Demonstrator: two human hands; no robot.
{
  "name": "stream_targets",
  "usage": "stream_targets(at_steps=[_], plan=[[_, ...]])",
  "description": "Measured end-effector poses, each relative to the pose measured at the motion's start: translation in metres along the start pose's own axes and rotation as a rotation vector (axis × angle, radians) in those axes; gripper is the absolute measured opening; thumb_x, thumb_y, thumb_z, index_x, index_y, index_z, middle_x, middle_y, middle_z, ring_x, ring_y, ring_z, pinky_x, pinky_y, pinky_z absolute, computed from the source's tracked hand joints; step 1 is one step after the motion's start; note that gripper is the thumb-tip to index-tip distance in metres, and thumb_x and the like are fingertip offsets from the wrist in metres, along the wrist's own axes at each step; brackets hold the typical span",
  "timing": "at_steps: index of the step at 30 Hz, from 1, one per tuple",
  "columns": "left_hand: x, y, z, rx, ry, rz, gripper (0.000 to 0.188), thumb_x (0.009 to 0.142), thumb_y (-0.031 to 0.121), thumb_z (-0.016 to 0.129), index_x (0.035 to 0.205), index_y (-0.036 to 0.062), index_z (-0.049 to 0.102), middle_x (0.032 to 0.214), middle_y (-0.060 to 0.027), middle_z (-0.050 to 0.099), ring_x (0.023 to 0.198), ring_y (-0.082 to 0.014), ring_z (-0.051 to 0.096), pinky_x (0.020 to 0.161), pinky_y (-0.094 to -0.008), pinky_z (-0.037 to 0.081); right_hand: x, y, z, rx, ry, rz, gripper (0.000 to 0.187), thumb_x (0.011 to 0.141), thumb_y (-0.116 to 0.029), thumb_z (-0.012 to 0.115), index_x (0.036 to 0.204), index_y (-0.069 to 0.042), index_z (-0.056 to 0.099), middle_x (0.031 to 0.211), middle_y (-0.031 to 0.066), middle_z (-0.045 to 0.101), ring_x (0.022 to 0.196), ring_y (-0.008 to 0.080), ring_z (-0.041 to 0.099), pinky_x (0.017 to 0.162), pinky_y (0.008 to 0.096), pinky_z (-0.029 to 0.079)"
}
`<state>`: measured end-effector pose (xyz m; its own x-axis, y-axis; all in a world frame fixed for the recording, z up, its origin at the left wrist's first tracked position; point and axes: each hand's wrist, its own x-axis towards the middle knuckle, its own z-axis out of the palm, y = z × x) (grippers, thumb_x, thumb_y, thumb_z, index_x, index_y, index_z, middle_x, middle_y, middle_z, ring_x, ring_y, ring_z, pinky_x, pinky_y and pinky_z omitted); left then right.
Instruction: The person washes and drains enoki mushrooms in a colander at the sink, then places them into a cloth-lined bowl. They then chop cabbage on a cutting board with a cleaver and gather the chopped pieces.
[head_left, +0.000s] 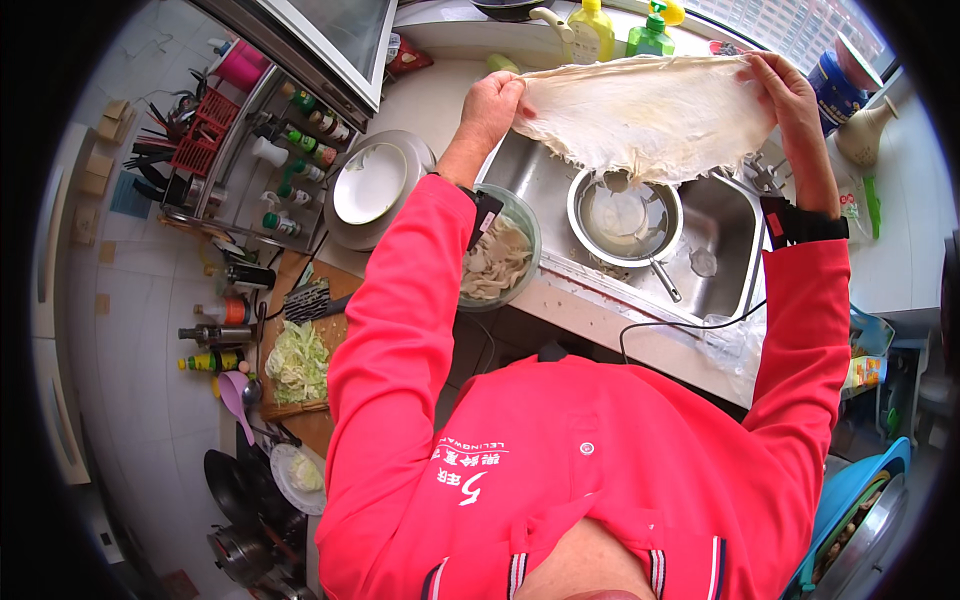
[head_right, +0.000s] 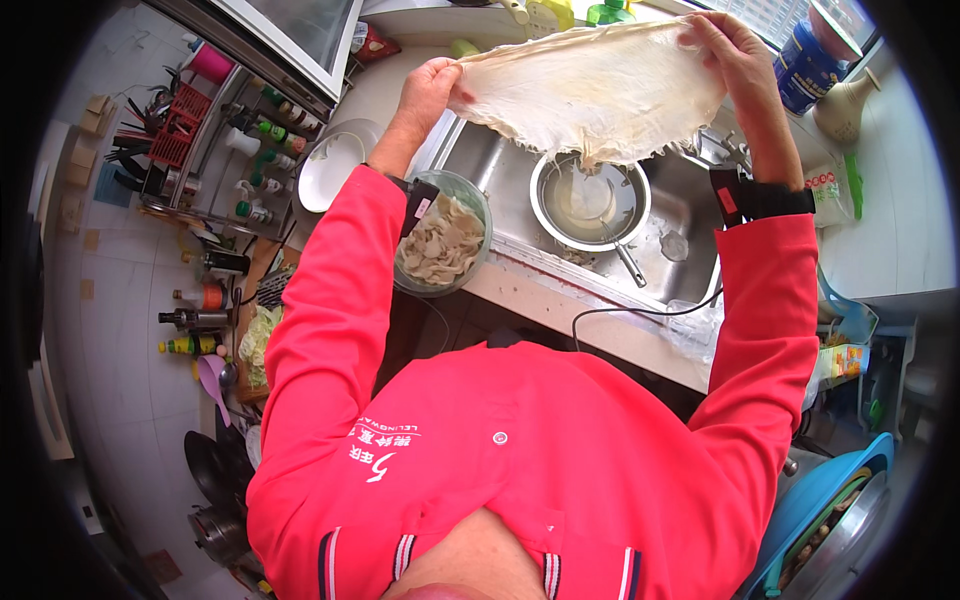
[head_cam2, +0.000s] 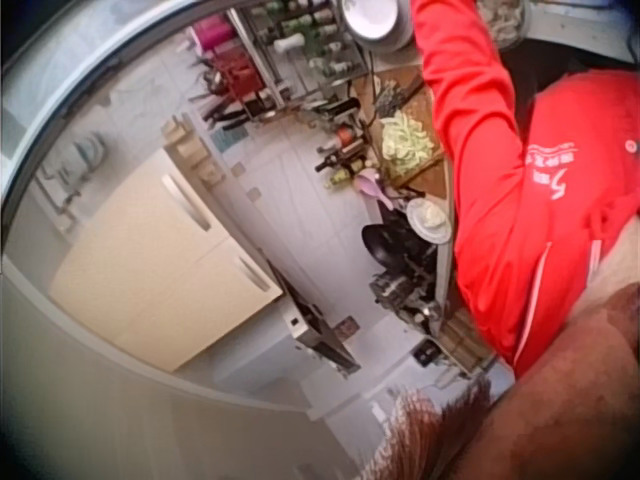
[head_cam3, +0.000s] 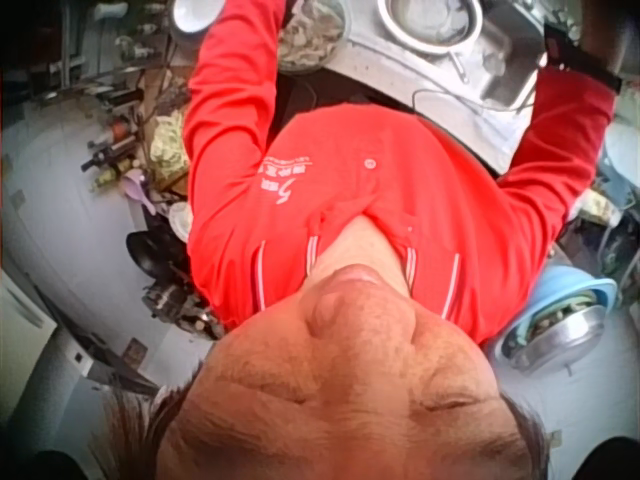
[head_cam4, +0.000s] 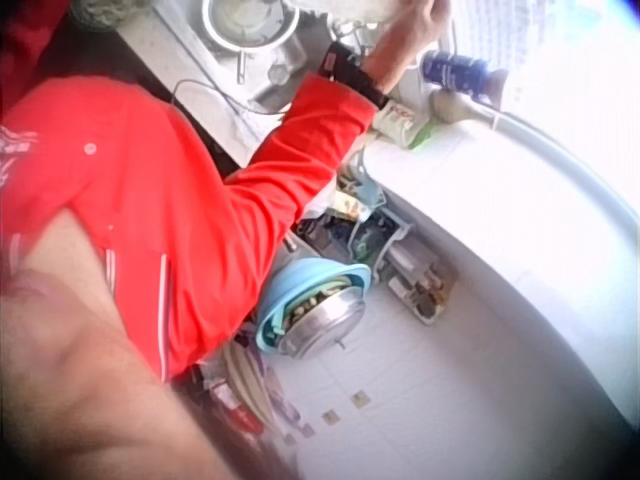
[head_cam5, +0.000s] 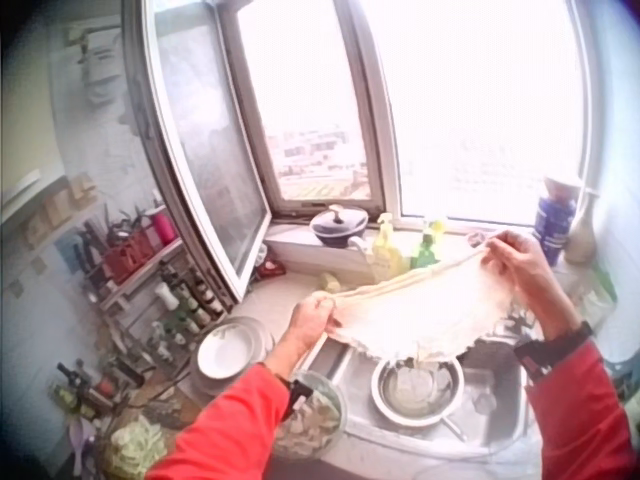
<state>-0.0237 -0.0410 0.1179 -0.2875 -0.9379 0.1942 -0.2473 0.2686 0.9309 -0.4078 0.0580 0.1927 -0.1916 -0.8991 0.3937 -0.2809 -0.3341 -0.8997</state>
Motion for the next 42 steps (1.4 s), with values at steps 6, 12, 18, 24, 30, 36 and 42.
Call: stream_targets(at_steps=[6, 12, 18, 24, 30, 36, 42], plan=[[-0.003, 0.013, -0.003, -0.056, 0.036, 0.010, 0.030, 0.094, 0.025, 0.049, 0.097, 0.0008, 0.065, 0.067, -0.0071, 0.068, 0.057, -0.0142, 0.066, 0.061, -0.0273, 0.050, -0.004, 0.005, 0.005, -0.042, 0.044, -0.050, 0.022, 0.095, -0.023, 0.059, 0.108, -0.007, 0.066, 0.085, -0.0034, 0.067, 0.066, -0.0011, 0.045, 0.059, 0.0132, 0.035], [-0.005, 0.017, -0.013, 0.139, 0.040, 0.022, 0.030, 0.095, 0.028, 0.049, 0.095, 0.0034, 0.066, 0.073, -0.0062, 0.069, 0.059, -0.0158, 0.066, 0.061, -0.0277, 0.050, 0.001, 0.004, 0.006, -0.066, 0.075, -0.009, 0.023, 0.093, -0.026, 0.062, 0.104, -0.007, 0.068, 0.082, -0.0043, 0.065, 0.068, 0.0003, 0.047, 0.061, 0.0152, 0.039], [-0.007, -0.002, -0.028, 0.273, -0.020, 0.008, 0.031, 0.093, 0.034, 0.051, 0.092, 0.0075, 0.068, 0.071, -0.0074, 0.067, 0.062, -0.0188, 0.065, 0.062, -0.0328, 0.051, -0.022, 0.003, 0.058, -0.723, -0.005, -0.249, 0.019, 0.094, -0.027, 0.056, 0.098, -0.011, 0.067, 0.080, 0.0059, 0.067, 0.072, 0.0178, 0.061, 0.066, 0.0310, 0.048], [-0.020, -0.027, -0.041, 0.564, 0.533, 0.347, 0.027, 0.092, 0.034, 0.054, 0.095, 0.0114, 0.068, 0.081, -0.0151, 0.067, 0.078, -0.0373, 0.063, 0.068, -0.0430, 0.050, -0.035, 0.006, 0.100, -0.814, 0.123, -0.319, 0.017, 0.092, -0.025, 0.053, 0.093, -0.012, 0.064, 0.080, 0.0121, 0.065, 0.079, 0.0319, 0.064, 0.067, 0.0405, 0.049], [-0.032, -0.035, -0.053, 0.056, 0.170, -0.218, 0.021, 0.094, 0.020, 0.052, 0.100, 0.0026, 0.062, 0.078, -0.0069, 0.064, 0.048, -0.0181, 0.063, 0.039, -0.0280, 0.049, -0.034, 0.039, 0.123, -0.745, -0.016, -0.120, 0.018, 0.090, -0.027, 0.056, 0.094, -0.011, 0.063, 0.082, 0.0128, 0.065, 0.077, 0.0331, 0.063, 0.067, 0.0396, 0.048], [-0.024, -0.041, -0.064, -0.392, 0.404, -0.089, 0.025, 0.098, 0.022, 0.046, 0.106, 0.0012, 0.059, 0.092, -0.0068, 0.063, 0.068, -0.0181, 0.069, 0.051, -0.0267, 0.055, 0.009, 0.041, 0.129, -0.252, -0.074, 0.139, 0.018, 0.094, -0.021, 0.055, 0.097, -0.006, 0.064, 0.076, 0.0016, 0.064, 0.066, 0.0079, 0.062, 0.050, 0.0224, 0.041], [-0.007, -0.059, -0.115, -0.093, 0.379, -0.165, 0.023, 0.094, 0.027, 0.054, 0.099, 0.0086, 0.066, 0.092, 0.0015, 0.067, 0.082, -0.0080, 0.063, 0.061, -0.0242, 0.052, 0.028, 0.025, 0.170, -0.291, -0.192, 0.086, 0.019, 0.095, -0.022, 0.053, 0.102, -0.006, 0.060, 0.083, 0.0058, 0.066, 0.068, 0.0139, 0.067, 0.052, 0.0263, 0.046]])
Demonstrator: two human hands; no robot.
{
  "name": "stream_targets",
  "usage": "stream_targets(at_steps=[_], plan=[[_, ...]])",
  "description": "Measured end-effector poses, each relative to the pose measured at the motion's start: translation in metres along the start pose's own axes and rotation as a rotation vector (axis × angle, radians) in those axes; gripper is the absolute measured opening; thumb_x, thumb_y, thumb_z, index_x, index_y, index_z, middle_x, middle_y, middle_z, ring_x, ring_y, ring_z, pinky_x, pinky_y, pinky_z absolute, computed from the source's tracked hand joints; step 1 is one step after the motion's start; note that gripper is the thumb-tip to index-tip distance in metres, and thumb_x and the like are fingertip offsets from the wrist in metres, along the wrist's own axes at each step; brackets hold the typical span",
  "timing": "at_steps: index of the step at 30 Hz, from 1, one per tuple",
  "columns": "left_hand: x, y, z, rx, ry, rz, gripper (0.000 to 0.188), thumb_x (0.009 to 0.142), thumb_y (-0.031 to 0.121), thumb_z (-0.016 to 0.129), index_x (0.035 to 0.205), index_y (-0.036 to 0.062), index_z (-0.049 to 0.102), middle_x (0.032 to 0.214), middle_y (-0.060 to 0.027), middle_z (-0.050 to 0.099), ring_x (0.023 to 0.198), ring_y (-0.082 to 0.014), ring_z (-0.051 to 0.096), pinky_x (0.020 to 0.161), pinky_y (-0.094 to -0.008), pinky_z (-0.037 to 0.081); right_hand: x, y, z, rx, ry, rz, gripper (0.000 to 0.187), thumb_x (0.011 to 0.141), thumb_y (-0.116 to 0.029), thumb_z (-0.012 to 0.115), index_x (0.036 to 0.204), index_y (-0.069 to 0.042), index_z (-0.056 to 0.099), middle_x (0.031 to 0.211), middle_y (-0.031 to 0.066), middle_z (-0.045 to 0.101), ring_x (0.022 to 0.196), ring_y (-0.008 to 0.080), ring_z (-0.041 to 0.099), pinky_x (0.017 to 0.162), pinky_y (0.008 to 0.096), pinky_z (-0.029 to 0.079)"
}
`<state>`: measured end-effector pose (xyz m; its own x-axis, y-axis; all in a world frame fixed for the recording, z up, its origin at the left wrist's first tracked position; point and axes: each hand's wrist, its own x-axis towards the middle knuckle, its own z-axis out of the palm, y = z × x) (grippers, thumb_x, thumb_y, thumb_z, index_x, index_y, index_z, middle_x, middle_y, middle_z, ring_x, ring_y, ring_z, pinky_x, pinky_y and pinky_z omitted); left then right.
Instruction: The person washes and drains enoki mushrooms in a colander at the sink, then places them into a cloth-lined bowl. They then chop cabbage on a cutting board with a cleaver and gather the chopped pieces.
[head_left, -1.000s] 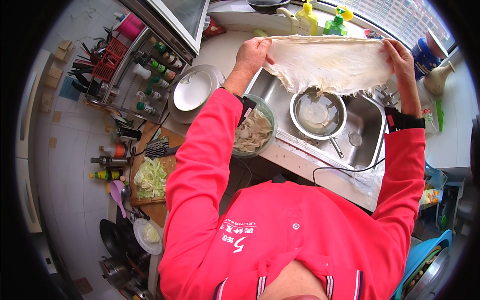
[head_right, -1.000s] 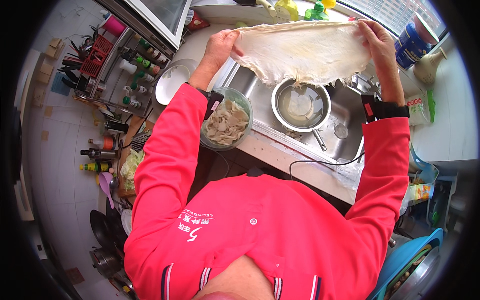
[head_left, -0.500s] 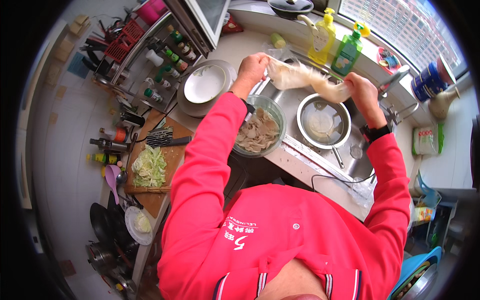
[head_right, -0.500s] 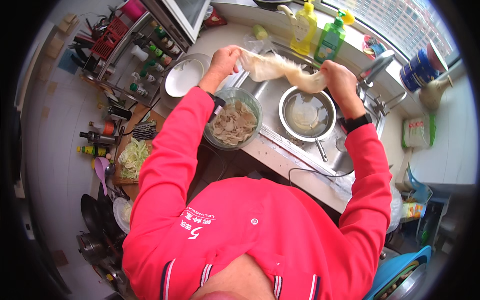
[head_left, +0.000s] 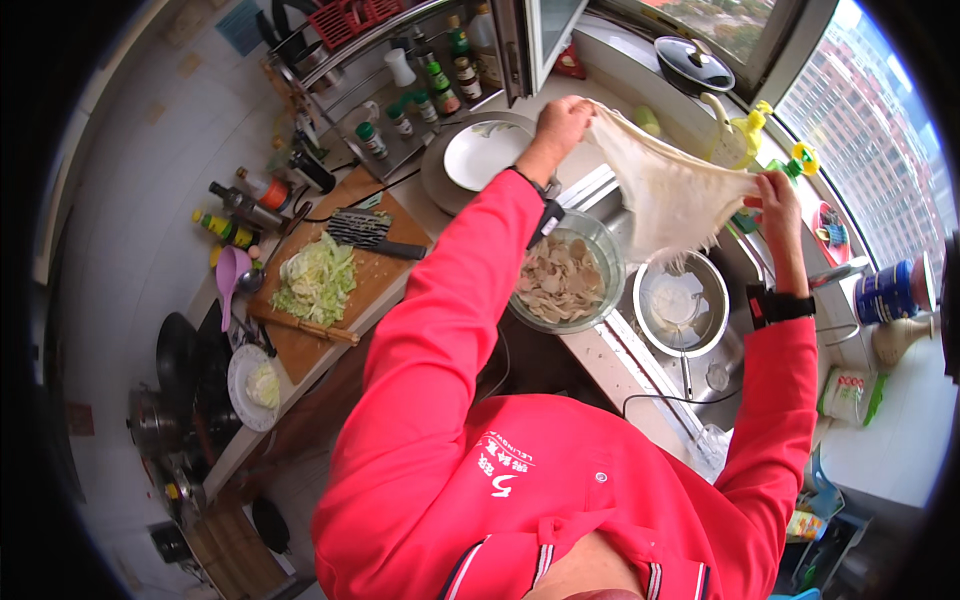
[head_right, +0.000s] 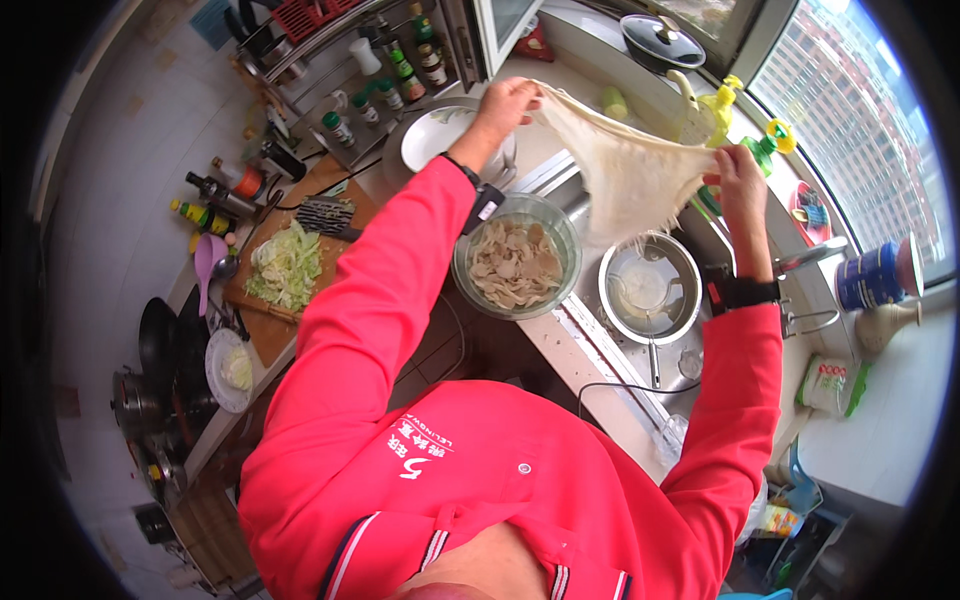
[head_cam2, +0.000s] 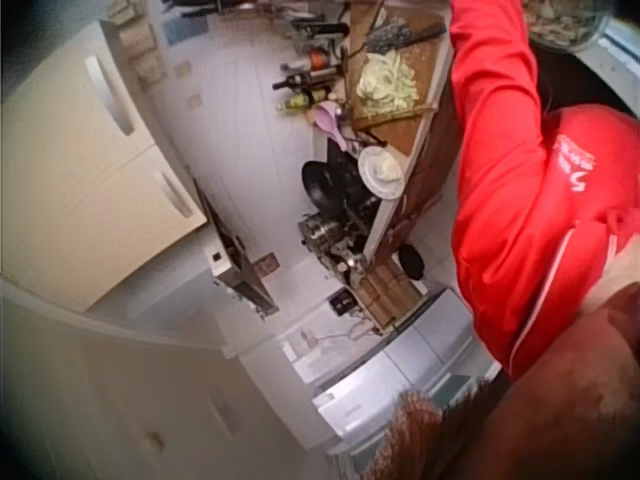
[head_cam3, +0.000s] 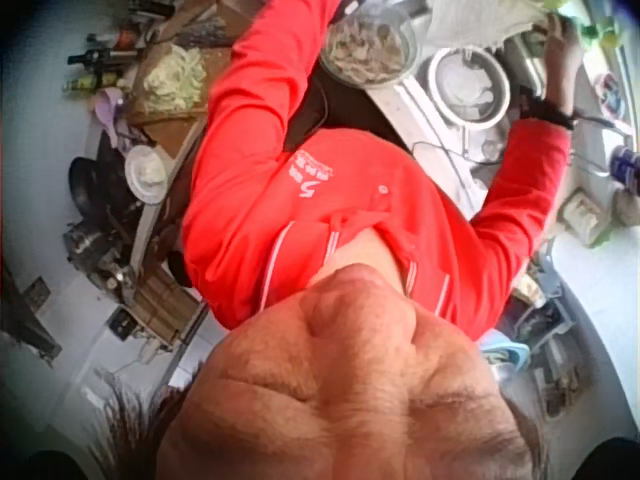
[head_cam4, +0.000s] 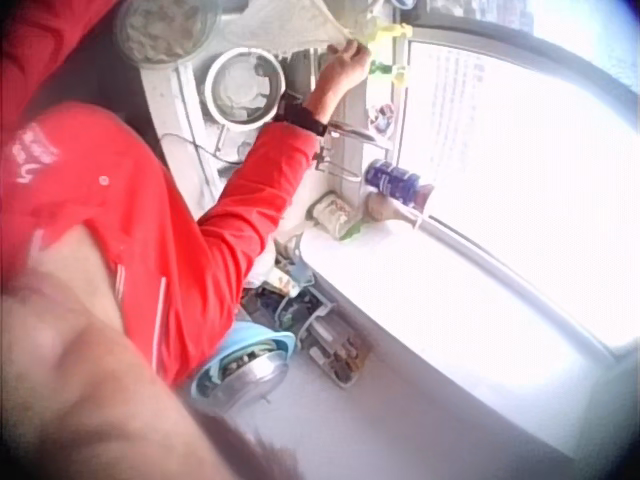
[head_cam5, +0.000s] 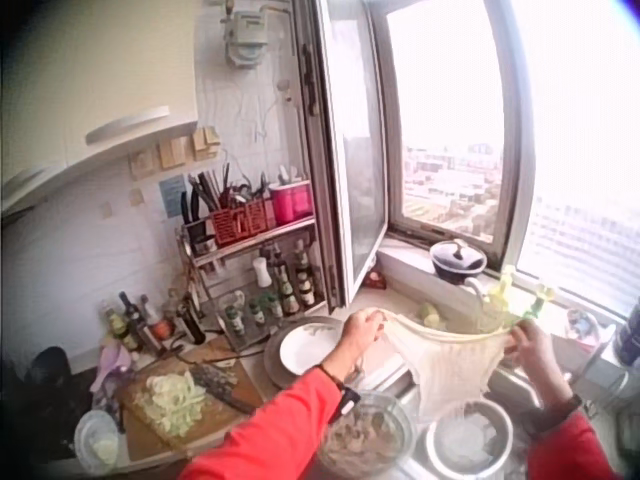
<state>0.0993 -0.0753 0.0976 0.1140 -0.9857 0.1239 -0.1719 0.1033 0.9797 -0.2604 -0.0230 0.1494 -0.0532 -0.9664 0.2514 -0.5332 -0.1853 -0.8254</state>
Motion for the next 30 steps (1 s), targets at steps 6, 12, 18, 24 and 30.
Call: stream_targets(at_steps=[6, 12, 18, 24, 30], plan=[[0.030, 0.010, -0.046, 0.164, 0.051, 0.102, 0.025, 0.092, 0.030, 0.056, 0.092, 0.0088, 0.069, 0.090, 0.0008, 0.069, 0.081, -0.0091, 0.063, 0.067, -0.0267, 0.051, 0.021, -0.028, 0.022, 0.026, 0.045, 0.041, 0.019, 0.096, -0.022, 0.054, 0.102, -0.006, 0.060, 0.084, 0.0036, 0.068, 0.072, 0.0115, 0.067, 0.058, 0.0251, 0.048], [0.051, 0.013, -0.082, 0.158, 0.018, 0.144, 0.027, 0.093, 0.031, 0.057, 0.093, 0.0069, 0.069, 0.091, 0.0002, 0.069, 0.082, -0.0096, 0.063, 0.066, -0.0247, 0.049, 0.044, -0.049, 0.042, 0.035, 0.063, 0.003, 0.019, 0.097, -0.023, 0.053, 0.103, -0.007, 0.060, 0.086, 0.0018, 0.067, 0.078, 0.0101, 0.066, 0.061, 0.0236, 0.048], [0.065, 0.016, -0.098, 0.087, -0.014, 0.199, 0.027, 0.092, 0.030, 0.057, 0.094, 0.0063, 0.070, 0.084, -0.0007, 0.068, 0.076, -0.0088, 0.061, 0.066, -0.0231, 0.046, 0.057, -0.068, 0.051, 0.015, 0.070, -0.016, 0.020, 0.098, -0.023, 0.052, 0.105, -0.007, 0.060, 0.091, 0.0021, 0.066, 0.086, 0.0108, 0.065, 0.068, 0.0234, 0.049], [0.062, 0.043, -0.083, -0.091, 0.050, 0.441, 0.024, 0.096, 0.024, 0.055, 0.096, 0.0038, 0.068, 0.088, 0.0001, 0.069, 0.082, -0.0080, 0.063, 0.072, -0.0239, 0.049, 0.043, -0.081, 0.039, 0.073, 0.476, -0.454, 0.022, 0.096, -0.017, 0.055, 0.104, 0.001, 0.063, 0.094, 0.0086, 0.068, 0.088, 0.0149, 0.066, 0.074, 0.0272, 0.054], [0.047, 0.014, -0.014, -0.089, -0.220, 0.127, 0.023, 0.094, 0.022, 0.056, 0.092, 0.0018, 0.067, 0.084, -0.0019, 0.068, 0.077, -0.0088, 0.063, 0.070, -0.0233, 0.051, 0.018, -0.033, 0.041, -0.498, 0.258, 0.023, 0.022, 0.093, -0.028, 0.053, 0.097, -0.009, 0.064, 0.087, 0.0123, 0.067, 0.084, 0.0300, 0.065, 0.074, 0.0385, 0.049]])
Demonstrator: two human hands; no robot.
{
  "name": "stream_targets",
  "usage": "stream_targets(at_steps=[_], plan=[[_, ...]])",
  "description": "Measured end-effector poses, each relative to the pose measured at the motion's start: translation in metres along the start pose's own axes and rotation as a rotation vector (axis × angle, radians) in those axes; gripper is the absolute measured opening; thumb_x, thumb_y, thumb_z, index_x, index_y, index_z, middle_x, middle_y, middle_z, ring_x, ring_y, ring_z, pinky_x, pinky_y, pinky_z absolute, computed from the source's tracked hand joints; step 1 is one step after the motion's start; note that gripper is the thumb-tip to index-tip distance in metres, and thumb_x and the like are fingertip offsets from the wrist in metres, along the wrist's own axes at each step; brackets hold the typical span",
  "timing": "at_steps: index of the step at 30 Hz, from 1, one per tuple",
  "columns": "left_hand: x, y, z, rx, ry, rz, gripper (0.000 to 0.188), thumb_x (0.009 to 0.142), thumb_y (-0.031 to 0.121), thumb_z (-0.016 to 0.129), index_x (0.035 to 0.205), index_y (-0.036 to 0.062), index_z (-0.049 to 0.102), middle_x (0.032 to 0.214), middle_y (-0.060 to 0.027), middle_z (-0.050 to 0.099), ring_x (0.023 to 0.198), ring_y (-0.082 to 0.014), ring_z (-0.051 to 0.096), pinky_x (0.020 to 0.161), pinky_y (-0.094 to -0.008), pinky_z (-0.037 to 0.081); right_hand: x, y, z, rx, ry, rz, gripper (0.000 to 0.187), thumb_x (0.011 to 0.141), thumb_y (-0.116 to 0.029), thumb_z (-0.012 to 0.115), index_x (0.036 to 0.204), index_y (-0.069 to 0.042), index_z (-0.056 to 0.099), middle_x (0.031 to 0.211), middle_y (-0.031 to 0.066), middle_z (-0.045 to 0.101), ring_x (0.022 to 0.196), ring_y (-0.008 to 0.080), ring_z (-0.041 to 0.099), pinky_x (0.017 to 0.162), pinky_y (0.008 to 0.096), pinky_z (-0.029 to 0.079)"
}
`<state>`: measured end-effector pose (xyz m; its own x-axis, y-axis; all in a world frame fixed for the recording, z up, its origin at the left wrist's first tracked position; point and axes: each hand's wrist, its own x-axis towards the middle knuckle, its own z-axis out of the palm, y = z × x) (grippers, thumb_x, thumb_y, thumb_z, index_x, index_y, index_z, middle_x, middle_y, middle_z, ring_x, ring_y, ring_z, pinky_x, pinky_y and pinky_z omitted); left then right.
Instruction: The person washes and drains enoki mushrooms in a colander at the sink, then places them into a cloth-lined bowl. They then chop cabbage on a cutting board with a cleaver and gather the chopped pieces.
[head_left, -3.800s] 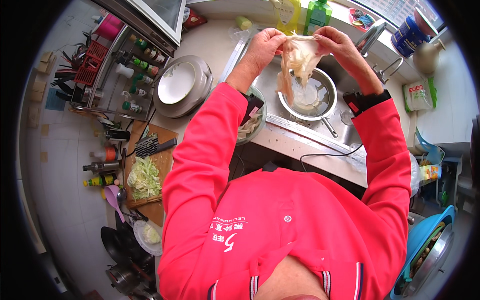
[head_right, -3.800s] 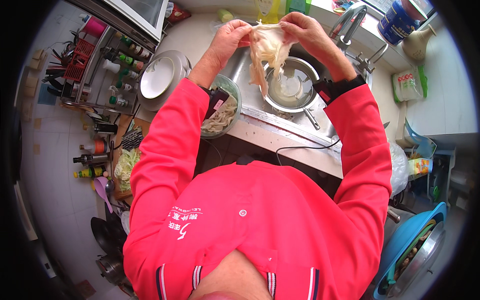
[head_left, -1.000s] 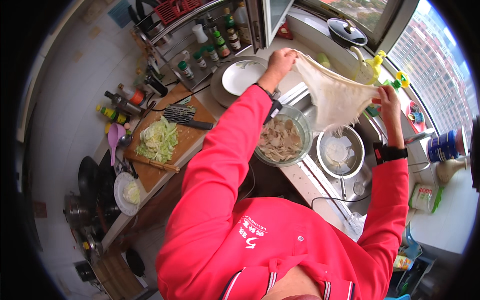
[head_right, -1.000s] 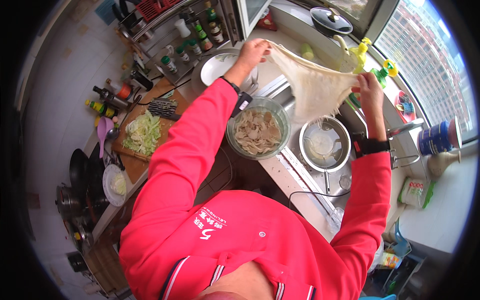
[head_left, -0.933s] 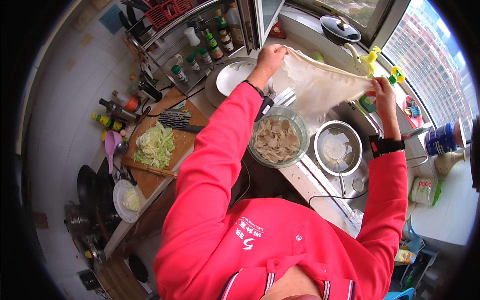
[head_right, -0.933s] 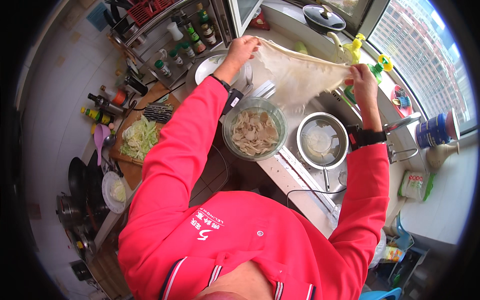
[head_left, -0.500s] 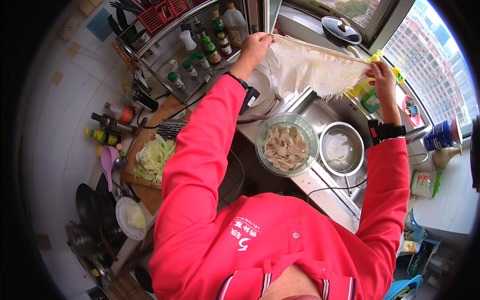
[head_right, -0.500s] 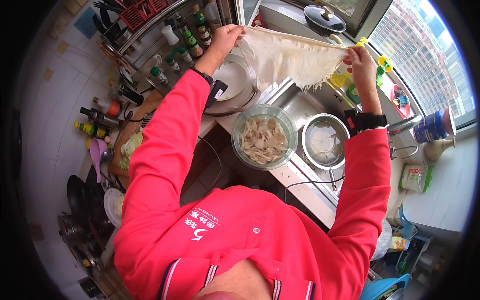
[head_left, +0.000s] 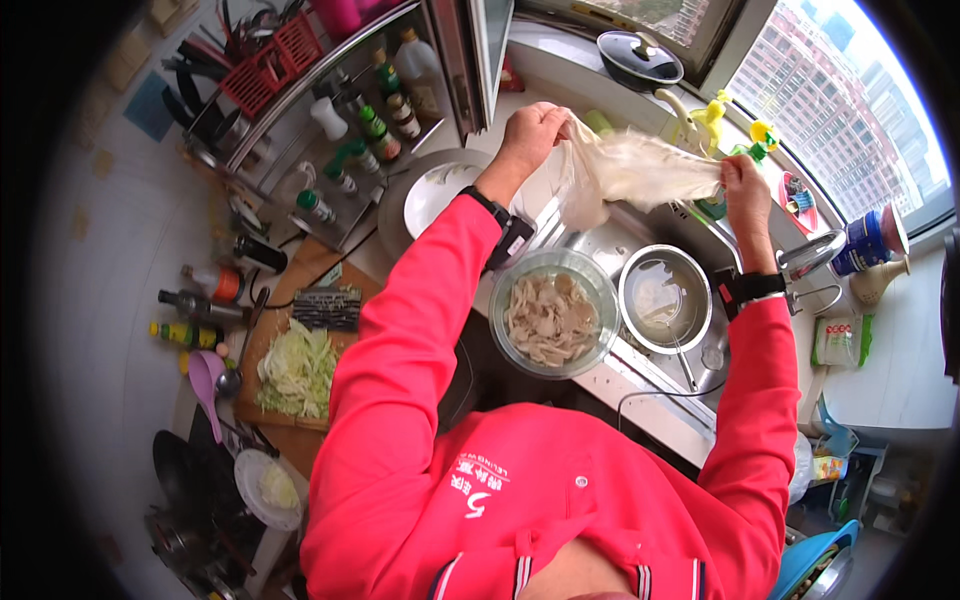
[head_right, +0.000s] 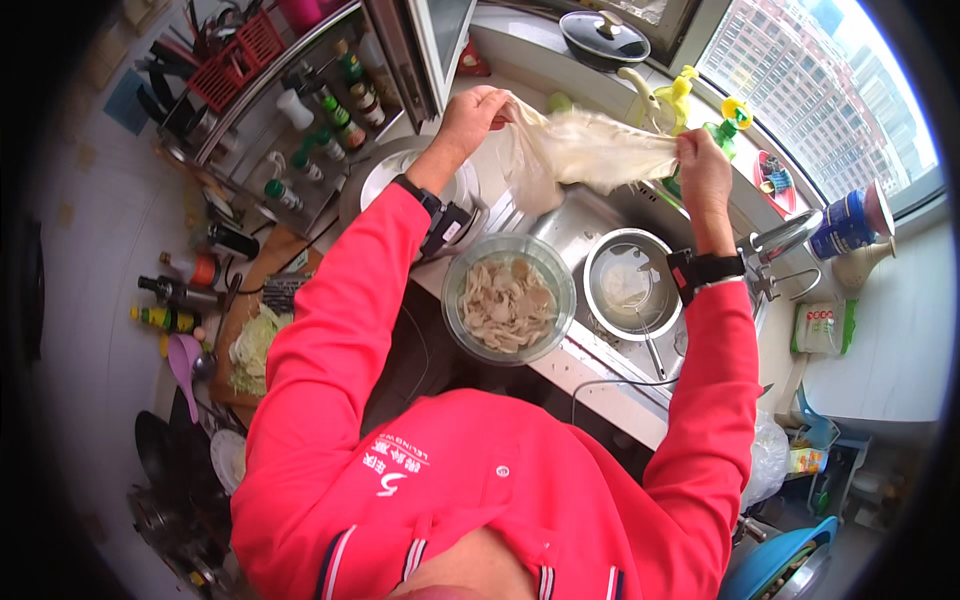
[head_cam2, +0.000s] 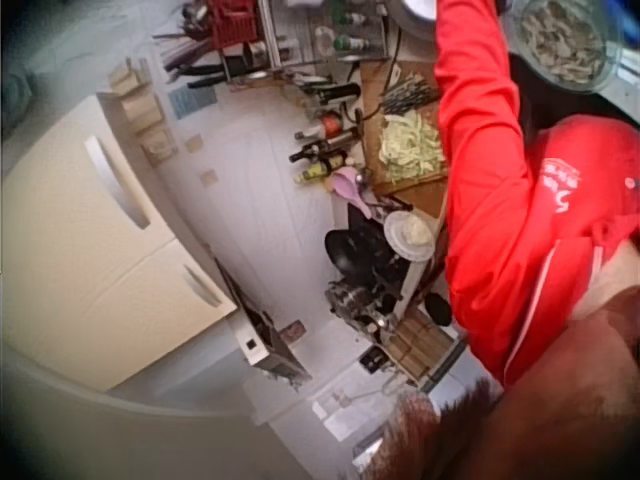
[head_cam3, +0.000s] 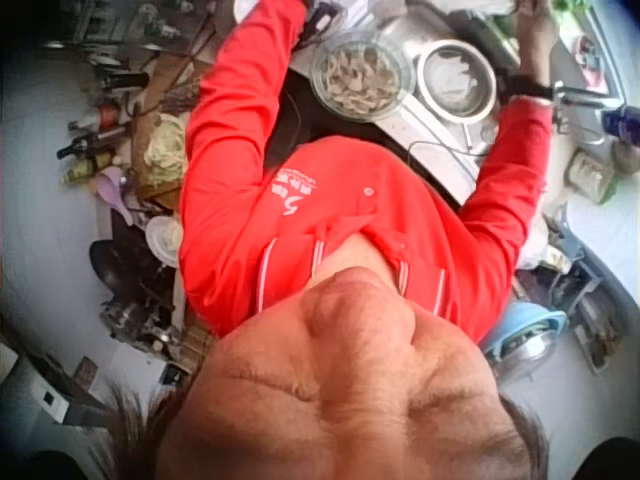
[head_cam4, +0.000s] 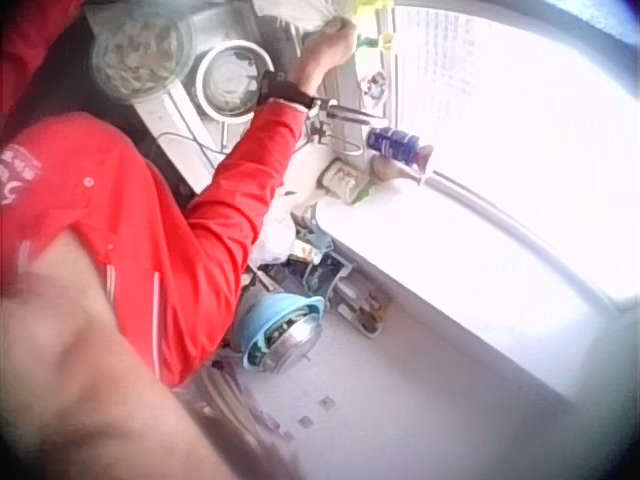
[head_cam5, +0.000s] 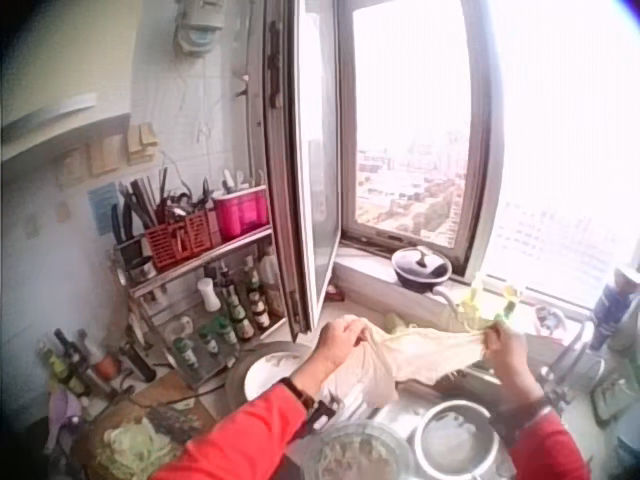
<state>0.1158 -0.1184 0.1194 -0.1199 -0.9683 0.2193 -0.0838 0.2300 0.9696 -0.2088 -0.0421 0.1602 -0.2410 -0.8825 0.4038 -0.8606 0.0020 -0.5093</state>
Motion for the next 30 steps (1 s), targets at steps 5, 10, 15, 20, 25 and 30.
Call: stream_targets(at_steps=[5, 10, 15, 20, 25, 30], plan=[[0.035, 0.012, 0.005, 0.054, -0.046, 0.218, 0.023, 0.095, 0.023, 0.056, 0.096, 0.0032, 0.067, 0.084, -0.0015, 0.068, 0.074, -0.0091, 0.065, 0.066, -0.0227, 0.053, 0.028, 0.031, -0.051, -0.029, 0.228, -0.133, 0.018, 0.094, -0.021, 0.056, 0.102, -0.006, 0.065, 0.074, 0.0048, 0.066, 0.065, 0.0122, 0.060, 0.063, 0.0268, 0.049], [0.040, 0.070, 0.022, 0.157, -0.063, 0.256, 0.026, 0.096, 0.027, 0.056, 0.094, 0.0040, 0.067, 0.080, -0.0007, 0.069, 0.071, -0.0078, 0.066, 0.062, -0.0208, 0.052, 0.040, 0.041, -0.099, 0.118, 0.227, -0.089, 0.022, 0.092, -0.026, 0.058, 0.101, -0.008, 0.066, 0.084, 0.0108, 0.070, 0.077, 0.0216, 0.068, 0.071, 0.0318, 0.051], [0.047, 0.113, 0.040, 0.093, -0.073, 0.401, 0.026, 0.094, 0.024, 0.058, 0.090, 0.0009, 0.068, 0.073, -0.0037, 0.068, 0.066, -0.0096, 0.066, 0.060, -0.0234, 0.053, 0.061, 0.067, -0.146, 0.154, 0.236, -0.137, 0.021, 0.095, -0.020, 0.058, 0.110, -0.007, 0.066, 0.088, 0.0020, 0.068, 0.080, 0.0071, 0.063, 0.072, 0.0212, 0.051], [0.062, 0.136, 0.050, 0.105, -0.128, 0.362, 0.028, 0.096, 0.027, 0.054, 0.082, 0.0044, 0.062, 0.070, -0.0029, 0.063, 0.063, -0.0111, 0.061, 0.059, -0.0253, 0.050, 0.074, 0.089, -0.181, 0.165, 0.229, -0.132, 0.022, 0.096, -0.022, 0.057, 0.112, -0.009, 0.066, 0.092, 0.0010, 0.068, 0.084, 0.0076, 0.064, 0.073, 0.0217, 0.051], [0.064, 0.138, 0.055, 0.099, -0.149, 0.360, 0.027, 0.096, 0.024, 0.053, 0.081, 0.0043, 0.063, 0.070, -0.0015, 0.063, 0.062, -0.0096, 0.060, 0.057, -0.0236, 0.048, 0.065, 0.087, -0.190, 0.180, 0.220, -0.157, 0.023, 0.096, -0.022, 0.057, 0.113, -0.009, 0.065, 0.093, 0.0008, 0.067, 0.085, 0.0073, 0.063, 0.073, 0.0212, 0.050], [0.071, 0.117, 0.050, 0.349, -0.098, 0.452, 0.029, 0.092, 0.027, 0.060, 0.091, 0.0001, 0.070, 0.076, -0.0054, 0.070, 0.071, -0.0115, 0.065, 0.068, -0.0263, 0.050, 0.050, 0.068, -0.173, 0.194, 0.208, -0.179, 0.024, 0.093, -0.026, 0.060, 0.107, -0.008, 0.067, 0.087, 0.0050, 0.070, 0.079, 0.0120, 0.065, 0.070, 0.0239, 0.051]])
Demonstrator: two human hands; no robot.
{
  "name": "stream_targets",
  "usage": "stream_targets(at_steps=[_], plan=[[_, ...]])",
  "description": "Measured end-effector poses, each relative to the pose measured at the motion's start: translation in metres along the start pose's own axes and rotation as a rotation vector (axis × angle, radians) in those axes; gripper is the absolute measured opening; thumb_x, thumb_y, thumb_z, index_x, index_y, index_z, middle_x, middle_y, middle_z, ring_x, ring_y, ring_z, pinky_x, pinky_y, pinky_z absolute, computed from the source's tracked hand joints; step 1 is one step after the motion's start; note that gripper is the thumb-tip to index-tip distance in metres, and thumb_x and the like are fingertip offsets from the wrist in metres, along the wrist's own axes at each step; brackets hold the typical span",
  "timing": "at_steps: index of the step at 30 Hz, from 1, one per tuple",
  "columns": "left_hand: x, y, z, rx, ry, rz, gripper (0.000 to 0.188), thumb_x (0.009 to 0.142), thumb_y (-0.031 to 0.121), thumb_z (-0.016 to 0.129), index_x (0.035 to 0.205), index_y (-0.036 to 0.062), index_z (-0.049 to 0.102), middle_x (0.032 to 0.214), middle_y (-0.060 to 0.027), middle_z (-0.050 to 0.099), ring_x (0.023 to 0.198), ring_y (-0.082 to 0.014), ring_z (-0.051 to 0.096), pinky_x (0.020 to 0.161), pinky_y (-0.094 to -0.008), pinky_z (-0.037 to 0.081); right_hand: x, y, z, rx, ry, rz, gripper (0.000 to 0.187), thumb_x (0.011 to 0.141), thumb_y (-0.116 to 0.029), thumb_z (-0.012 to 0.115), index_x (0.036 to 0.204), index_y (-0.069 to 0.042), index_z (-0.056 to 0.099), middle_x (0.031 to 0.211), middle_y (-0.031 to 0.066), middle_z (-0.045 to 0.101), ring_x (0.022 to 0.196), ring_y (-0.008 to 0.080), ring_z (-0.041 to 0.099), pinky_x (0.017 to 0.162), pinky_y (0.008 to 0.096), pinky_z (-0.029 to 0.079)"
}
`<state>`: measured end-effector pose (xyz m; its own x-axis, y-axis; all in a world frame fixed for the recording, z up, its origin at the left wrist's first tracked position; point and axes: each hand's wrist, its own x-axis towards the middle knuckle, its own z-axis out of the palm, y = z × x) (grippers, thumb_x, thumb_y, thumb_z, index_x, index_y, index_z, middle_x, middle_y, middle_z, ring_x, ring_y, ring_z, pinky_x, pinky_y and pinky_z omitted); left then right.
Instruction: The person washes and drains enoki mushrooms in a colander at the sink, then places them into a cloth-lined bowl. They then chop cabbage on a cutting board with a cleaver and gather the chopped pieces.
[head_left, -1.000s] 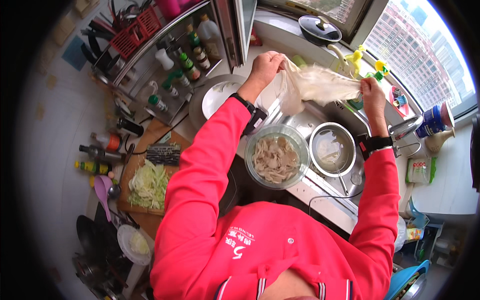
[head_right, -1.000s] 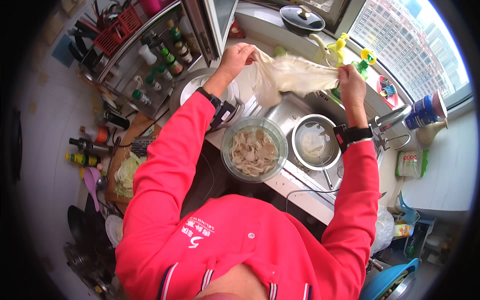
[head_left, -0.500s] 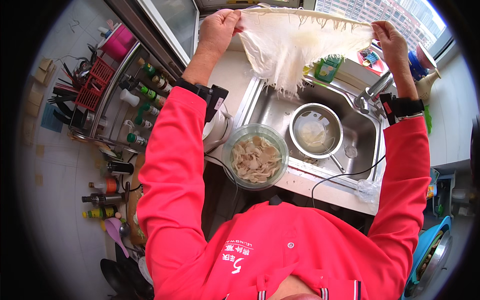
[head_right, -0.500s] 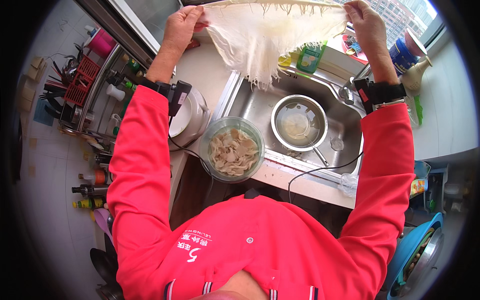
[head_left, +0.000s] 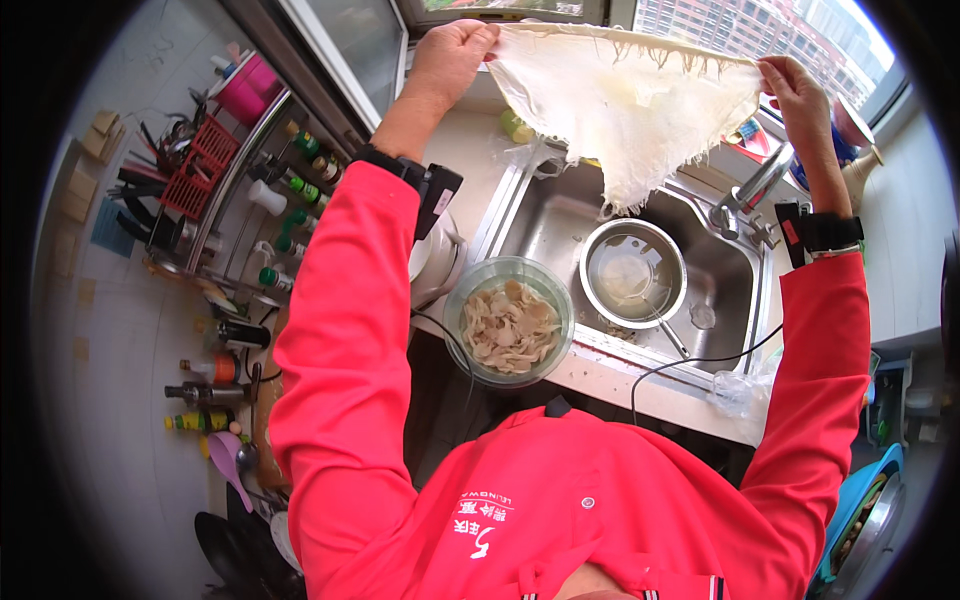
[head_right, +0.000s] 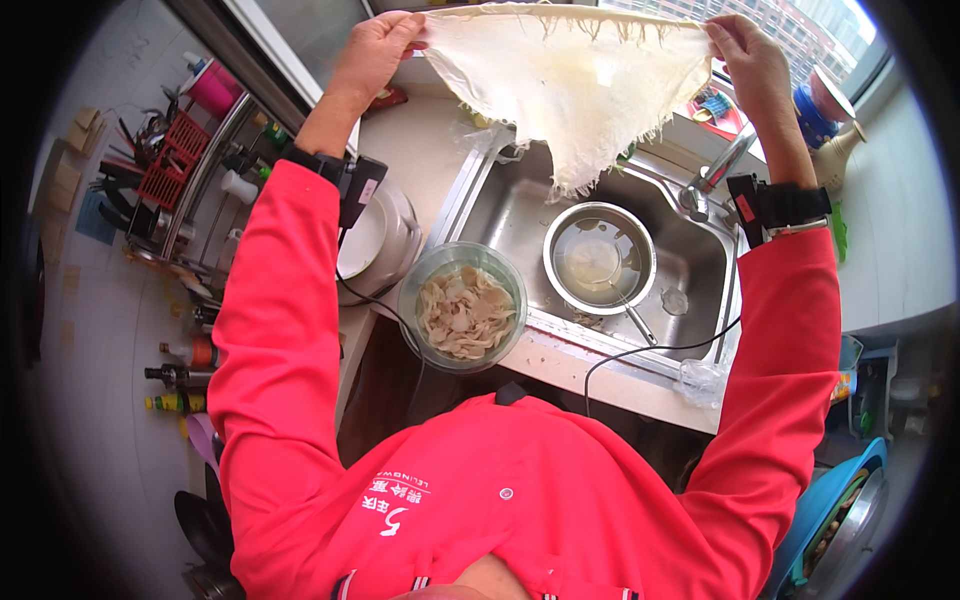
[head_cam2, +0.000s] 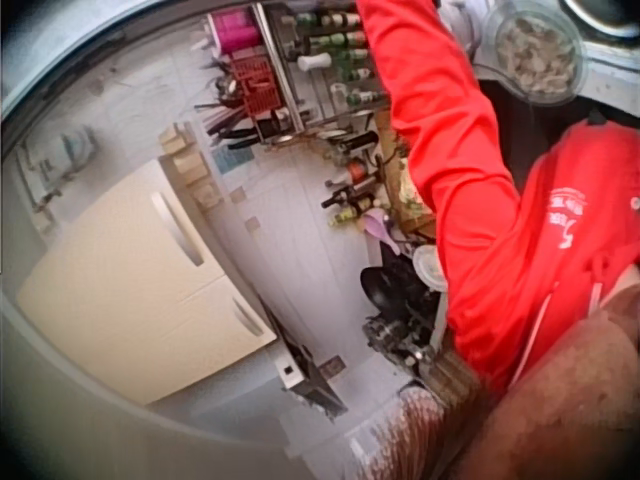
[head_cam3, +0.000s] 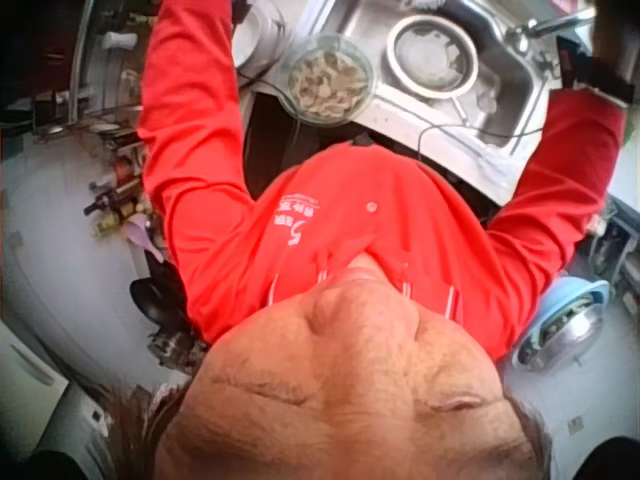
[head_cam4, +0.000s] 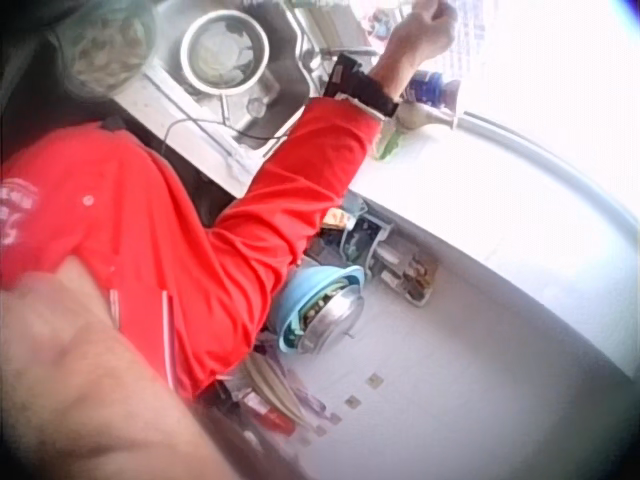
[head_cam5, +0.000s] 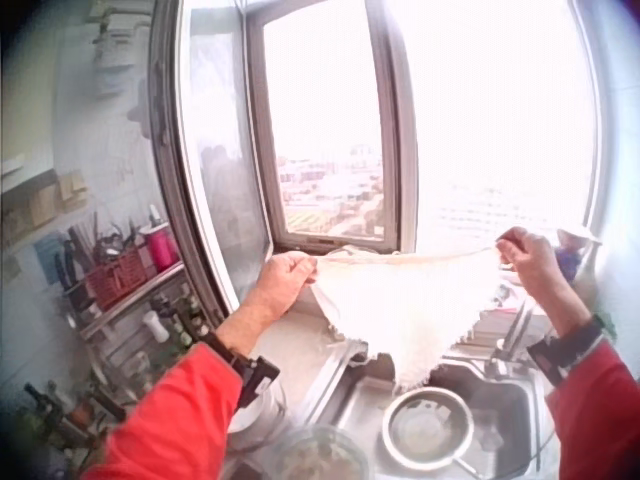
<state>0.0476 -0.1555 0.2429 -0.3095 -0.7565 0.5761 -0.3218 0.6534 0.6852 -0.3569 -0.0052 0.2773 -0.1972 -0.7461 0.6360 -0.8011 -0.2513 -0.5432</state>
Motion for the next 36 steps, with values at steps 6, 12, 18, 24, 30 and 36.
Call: stream_targets(at_steps=[6, 12, 18, 24, 30, 36], plan=[[-0.054, -0.046, -0.036, 0.150, -0.166, -0.170, 0.028, 0.089, 0.032, 0.060, 0.092, 0.0078, 0.072, 0.079, -0.0069, 0.069, 0.075, -0.0169, 0.063, 0.071, -0.0307, 0.049, -0.032, -0.028, 0.061, 0.051, -0.225, 0.123, 0.022, 0.094, -0.021, 0.058, 0.106, -0.004, 0.066, 0.088, 0.0040, 0.068, 0.083, 0.0111, 0.063, 0.074, 0.0244, 0.049], [-0.133, -0.087, -0.119, 0.344, -0.078, -0.192, 0.028, 0.085, 0.030, 0.061, 0.098, 0.0078, 0.071, 0.088, -0.0120, 0.070, 0.083, -0.0229, 0.067, 0.076, -0.0329, 0.051, -0.082, -0.086, 0.142, 0.164, -0.397, -0.063, 0.016, 0.090, -0.015, 0.062, 0.100, -0.004, 0.065, 0.087, 0.0071, 0.068, 0.081, 0.0138, 0.064, 0.074, 0.0271, 0.049], [-0.258, -0.142, -0.204, 0.205, 0.170, -0.490, 0.023, 0.086, 0.012, 0.058, 0.100, -0.0015, 0.070, 0.108, -0.0080, 0.069, 0.097, -0.0133, 0.063, 0.087, -0.0256, 0.047, -0.162, -0.164, 0.231, 0.134, -0.562, -0.338, 0.008, 0.085, -0.017, 0.063, 0.086, -0.009, 0.064, 0.085, 0.0086, 0.063, 0.079, 0.0275, 0.063, 0.070, 0.0369, 0.051], [-0.336, -0.167, -0.214, -0.111, 0.304, -0.720, 0.029, 0.079, 0.020, 0.064, 0.095, -0.0037, 0.071, 0.091, -0.0052, 0.071, 0.089, -0.0112, 0.062, 0.083, -0.0243, 0.046, -0.217, -0.199, 0.277, 0.007, -0.806, -0.684, 0.004, 0.078, -0.014, 0.061, 0.077, -0.010, 0.060, 0.080, 0.0040, 0.059, 0.082, 0.0260, 0.060, 0.068, 0.0369, 0.052], [-0.344, -0.170, -0.197, -0.159, 0.432, -0.799, 0.028, 0.082, 0.022, 0.067, 0.094, -0.0021, 0.070, 0.085, -0.0002, 0.069, 0.080, -0.0079, 0.060, 0.075, -0.0225, 0.046, -0.243, -0.211, 0.275, 0.075, -0.891, -0.854, 0.005, 0.073, -0.013, 0.062, 0.077, -0.010, 0.060, 0.080, 0.0045, 0.057, 0.080, 0.0256, 0.061, 0.064, 0.0363, 0.052], [-0.340, -0.181, -0.193, -0.146, 0.552, -0.698, 0.024, 0.081, 0.020, 0.071, 0.093, -0.0011, 0.070, 0.082, 0.0006, 0.067, 0.076, -0.0077, 0.059, 0.072, -0.0232, 0.046, -0.242, -0.209, 0.262, 0.243, -0.928, -0.792, 0.010, 0.072, -0.009, 0.060, 0.082, -0.011, 0.064, 0.081, 0.0051, 0.059, 0.079, 0.0259, 0.062, 0.063, 0.0376, 0.052]])
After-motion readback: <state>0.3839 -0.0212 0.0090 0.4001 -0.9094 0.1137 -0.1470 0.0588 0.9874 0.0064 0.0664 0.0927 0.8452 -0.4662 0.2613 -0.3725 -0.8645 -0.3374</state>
